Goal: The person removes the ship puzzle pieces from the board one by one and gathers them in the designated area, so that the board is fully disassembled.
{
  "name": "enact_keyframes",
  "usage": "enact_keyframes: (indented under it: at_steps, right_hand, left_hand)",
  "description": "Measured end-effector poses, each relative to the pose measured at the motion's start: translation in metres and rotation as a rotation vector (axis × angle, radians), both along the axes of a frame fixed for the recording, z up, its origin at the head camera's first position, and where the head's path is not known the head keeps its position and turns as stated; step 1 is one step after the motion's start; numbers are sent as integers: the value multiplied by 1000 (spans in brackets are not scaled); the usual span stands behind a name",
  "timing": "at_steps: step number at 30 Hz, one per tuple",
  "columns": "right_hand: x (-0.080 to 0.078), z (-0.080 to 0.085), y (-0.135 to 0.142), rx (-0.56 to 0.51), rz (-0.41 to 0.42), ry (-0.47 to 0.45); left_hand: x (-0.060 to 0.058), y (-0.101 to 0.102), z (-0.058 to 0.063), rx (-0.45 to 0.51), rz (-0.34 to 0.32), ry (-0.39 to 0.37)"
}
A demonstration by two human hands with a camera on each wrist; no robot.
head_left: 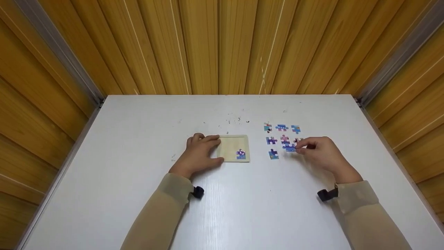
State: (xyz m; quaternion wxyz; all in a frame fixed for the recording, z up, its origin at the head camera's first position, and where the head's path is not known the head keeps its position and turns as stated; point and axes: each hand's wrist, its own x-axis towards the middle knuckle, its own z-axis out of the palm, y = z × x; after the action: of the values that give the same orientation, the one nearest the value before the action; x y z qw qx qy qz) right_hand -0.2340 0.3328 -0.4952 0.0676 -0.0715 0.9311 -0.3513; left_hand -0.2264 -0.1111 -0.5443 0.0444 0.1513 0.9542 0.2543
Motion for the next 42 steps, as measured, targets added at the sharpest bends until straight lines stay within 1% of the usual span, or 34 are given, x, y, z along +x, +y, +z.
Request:
enact_keyframes:
  at_steps: [5, 12, 16, 23, 28, 35, 42]
  right_hand:
    - [-1, -3, -1, 19, 6, -20]
    - [-2, -7, -1, 40, 3, -34]
    - [-2, -7, -2, 42, 3, -29]
    - [-2, -9, -2, 59, -3, -56]
    - [1, -10, -3, 74, 5, -35]
    - [6, -12, -4, 137, 38, 41]
    - [7, -12, -7, 134, 46, 46]
  left_hand:
    - [1, 0, 1, 9, -5, 9]
    - [1, 0, 2, 1, 6, -3]
    - [1, 1, 2, -6, 16, -5]
    - [0, 1, 0, -9, 13, -4]
    - [-1, 1, 0, -13, 4, 1]
    - [-1, 1, 0, -12, -10, 3]
    - [0, 0, 0, -7, -2, -9]
